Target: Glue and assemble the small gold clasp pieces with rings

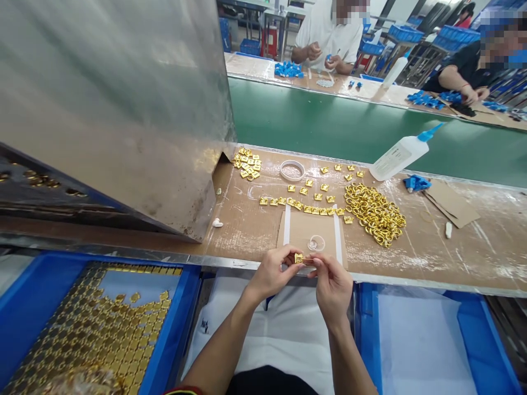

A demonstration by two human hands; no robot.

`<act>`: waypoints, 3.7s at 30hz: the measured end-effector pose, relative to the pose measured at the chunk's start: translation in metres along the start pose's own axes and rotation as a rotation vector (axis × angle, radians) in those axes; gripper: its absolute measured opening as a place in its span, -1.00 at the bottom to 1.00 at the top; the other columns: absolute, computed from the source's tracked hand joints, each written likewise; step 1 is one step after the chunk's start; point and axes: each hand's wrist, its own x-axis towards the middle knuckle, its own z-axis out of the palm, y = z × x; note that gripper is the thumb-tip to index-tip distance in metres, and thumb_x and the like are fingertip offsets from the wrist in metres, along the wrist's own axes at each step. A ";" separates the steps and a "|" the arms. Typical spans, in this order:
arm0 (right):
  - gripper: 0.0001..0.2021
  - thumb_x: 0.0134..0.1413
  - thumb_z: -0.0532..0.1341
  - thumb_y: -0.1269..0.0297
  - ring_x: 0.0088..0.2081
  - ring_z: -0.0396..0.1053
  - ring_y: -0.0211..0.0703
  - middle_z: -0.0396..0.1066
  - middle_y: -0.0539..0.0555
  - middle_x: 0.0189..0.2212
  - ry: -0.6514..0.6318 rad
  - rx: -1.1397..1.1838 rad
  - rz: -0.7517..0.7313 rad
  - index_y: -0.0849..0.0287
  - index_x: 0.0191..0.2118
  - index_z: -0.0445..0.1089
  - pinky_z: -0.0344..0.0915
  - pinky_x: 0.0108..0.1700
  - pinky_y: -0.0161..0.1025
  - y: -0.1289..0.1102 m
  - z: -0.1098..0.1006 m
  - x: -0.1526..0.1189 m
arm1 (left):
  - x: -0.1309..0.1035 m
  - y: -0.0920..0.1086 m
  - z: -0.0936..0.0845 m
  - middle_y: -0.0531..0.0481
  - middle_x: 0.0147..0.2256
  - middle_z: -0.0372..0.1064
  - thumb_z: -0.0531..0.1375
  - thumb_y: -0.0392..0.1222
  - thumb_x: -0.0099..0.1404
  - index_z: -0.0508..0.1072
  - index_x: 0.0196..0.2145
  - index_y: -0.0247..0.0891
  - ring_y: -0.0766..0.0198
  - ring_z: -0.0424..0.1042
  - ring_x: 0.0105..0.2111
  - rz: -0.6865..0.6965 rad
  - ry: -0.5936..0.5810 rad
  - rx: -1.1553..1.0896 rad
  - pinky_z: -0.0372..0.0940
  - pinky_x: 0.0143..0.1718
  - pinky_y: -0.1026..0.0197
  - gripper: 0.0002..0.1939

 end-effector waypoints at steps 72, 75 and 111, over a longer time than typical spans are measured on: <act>-0.72 0.42 0.18 0.16 -0.57 0.47 -0.17 0.59 0.10 -0.38 0.027 -0.075 -0.025 0.17 -0.25 0.56 0.45 -0.50 -0.29 -0.006 0.002 0.000 | -0.002 -0.003 0.001 -0.09 -0.32 0.56 0.26 -0.04 0.33 0.53 -0.14 -0.31 0.27 0.52 -0.37 0.008 0.019 0.007 0.41 -0.29 0.28 -0.72; -0.70 0.42 0.17 0.12 -0.60 0.47 -0.17 0.58 0.10 -0.40 0.035 -0.080 -0.011 0.18 -0.27 0.54 0.45 -0.52 -0.28 -0.006 0.002 0.001 | -0.001 -0.003 0.001 -0.09 -0.33 0.56 0.26 -0.01 0.34 0.54 -0.14 -0.31 0.26 0.52 -0.37 0.005 0.017 0.014 0.41 -0.31 0.29 -0.70; -0.78 0.41 0.19 0.23 -0.52 0.51 -0.18 0.58 0.07 -0.38 0.031 -0.033 -0.044 0.15 -0.25 0.54 0.47 -0.51 -0.34 -0.007 0.005 0.003 | -0.001 -0.003 0.002 -0.10 -0.32 0.55 0.27 -0.10 0.30 0.52 -0.15 -0.33 0.24 0.54 -0.35 -0.017 0.037 -0.032 0.41 -0.29 0.27 -0.75</act>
